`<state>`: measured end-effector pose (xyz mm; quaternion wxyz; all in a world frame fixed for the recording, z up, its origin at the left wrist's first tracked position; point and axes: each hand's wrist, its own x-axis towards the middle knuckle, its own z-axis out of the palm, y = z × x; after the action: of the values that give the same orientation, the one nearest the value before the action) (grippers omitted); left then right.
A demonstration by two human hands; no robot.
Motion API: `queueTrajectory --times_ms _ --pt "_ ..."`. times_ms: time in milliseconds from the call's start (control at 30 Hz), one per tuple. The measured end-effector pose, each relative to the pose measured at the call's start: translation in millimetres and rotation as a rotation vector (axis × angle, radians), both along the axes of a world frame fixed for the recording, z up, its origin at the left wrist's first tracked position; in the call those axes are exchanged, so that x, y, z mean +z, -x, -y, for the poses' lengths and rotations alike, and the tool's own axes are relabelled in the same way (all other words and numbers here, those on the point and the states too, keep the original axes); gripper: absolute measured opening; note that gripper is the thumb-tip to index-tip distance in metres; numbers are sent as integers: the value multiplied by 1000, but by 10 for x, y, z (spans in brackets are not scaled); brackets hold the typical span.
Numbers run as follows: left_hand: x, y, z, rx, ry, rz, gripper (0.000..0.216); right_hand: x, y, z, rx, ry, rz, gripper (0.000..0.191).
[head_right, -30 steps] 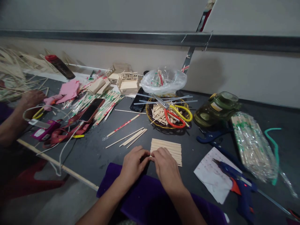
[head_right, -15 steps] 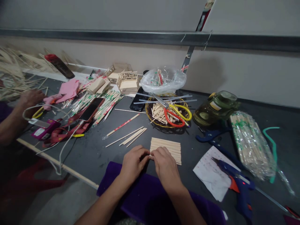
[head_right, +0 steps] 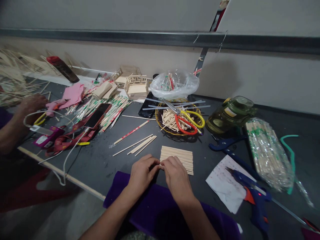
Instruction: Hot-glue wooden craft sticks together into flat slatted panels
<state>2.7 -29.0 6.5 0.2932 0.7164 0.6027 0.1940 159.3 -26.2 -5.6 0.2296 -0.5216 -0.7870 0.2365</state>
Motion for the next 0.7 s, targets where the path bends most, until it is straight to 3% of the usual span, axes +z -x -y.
queueTrajectory --times_ms 200,700 --pt "-8 11 4 12 13 34 7 27 -107 76 -5 -41 -59 17" --pt "-5 14 -2 24 42 45 7 -21 -167 214 78 -183 123 31"
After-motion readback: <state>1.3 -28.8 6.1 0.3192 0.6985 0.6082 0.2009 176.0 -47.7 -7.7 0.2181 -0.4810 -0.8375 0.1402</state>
